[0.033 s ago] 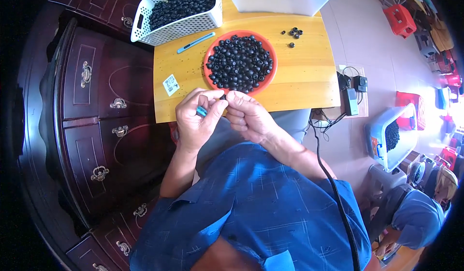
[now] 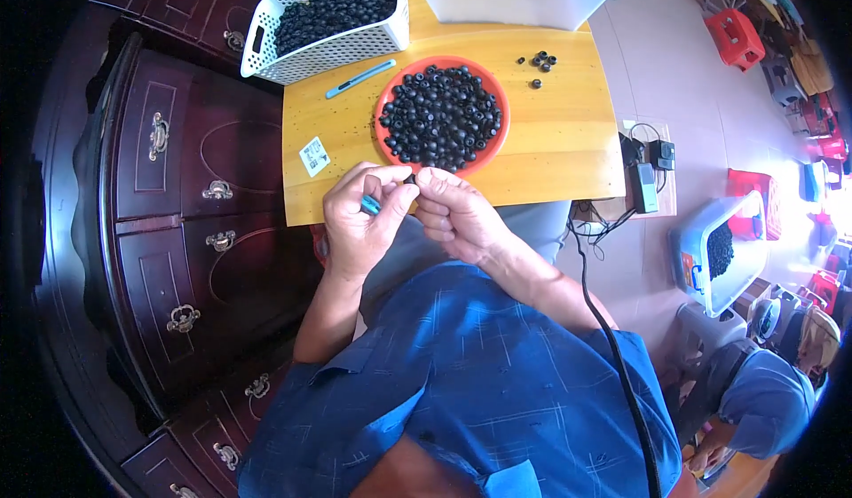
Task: The person trims small black round parts with a small handheld blade.
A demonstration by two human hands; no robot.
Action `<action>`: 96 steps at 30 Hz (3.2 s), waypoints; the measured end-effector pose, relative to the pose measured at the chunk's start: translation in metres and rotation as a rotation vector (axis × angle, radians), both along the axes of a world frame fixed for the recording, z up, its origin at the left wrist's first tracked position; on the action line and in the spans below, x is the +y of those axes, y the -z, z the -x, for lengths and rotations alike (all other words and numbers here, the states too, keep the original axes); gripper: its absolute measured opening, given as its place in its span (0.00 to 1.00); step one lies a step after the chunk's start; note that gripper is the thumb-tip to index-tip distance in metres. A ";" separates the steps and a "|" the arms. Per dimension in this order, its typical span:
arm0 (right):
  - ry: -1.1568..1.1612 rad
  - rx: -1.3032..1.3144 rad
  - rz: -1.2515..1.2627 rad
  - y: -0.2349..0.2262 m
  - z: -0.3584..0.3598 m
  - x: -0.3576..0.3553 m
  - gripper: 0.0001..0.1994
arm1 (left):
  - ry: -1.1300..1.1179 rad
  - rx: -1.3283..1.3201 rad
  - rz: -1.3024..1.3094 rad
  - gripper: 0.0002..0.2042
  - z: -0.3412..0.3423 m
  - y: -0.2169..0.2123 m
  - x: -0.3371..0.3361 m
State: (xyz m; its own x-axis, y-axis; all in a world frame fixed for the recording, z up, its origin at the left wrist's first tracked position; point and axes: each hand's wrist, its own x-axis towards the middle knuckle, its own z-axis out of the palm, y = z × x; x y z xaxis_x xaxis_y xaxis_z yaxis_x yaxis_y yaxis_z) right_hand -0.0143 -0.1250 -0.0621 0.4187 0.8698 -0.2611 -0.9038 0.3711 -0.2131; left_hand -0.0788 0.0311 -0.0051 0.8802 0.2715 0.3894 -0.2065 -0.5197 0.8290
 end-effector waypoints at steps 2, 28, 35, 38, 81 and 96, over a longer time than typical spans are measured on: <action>0.001 0.015 0.015 -0.001 0.000 0.002 0.06 | -0.006 -0.009 0.005 0.08 0.000 0.003 0.001; -0.114 -0.201 -0.035 -0.002 -0.004 -0.012 0.09 | 0.316 0.198 -0.139 0.22 -0.003 -0.012 0.027; -0.152 -0.178 -0.132 0.002 -0.008 -0.012 0.21 | 0.323 0.180 -0.248 0.20 -0.004 -0.016 0.025; -0.135 -0.109 -0.145 0.005 -0.007 -0.013 0.19 | 0.288 0.161 -0.312 0.20 -0.003 -0.010 0.025; -0.032 0.195 -0.197 0.017 -0.013 -0.001 0.25 | -0.121 0.186 -0.456 0.15 -0.061 -0.069 0.118; -0.014 0.152 -0.194 0.006 -0.004 0.014 0.30 | 0.214 0.361 -0.356 0.15 0.011 -0.005 -0.006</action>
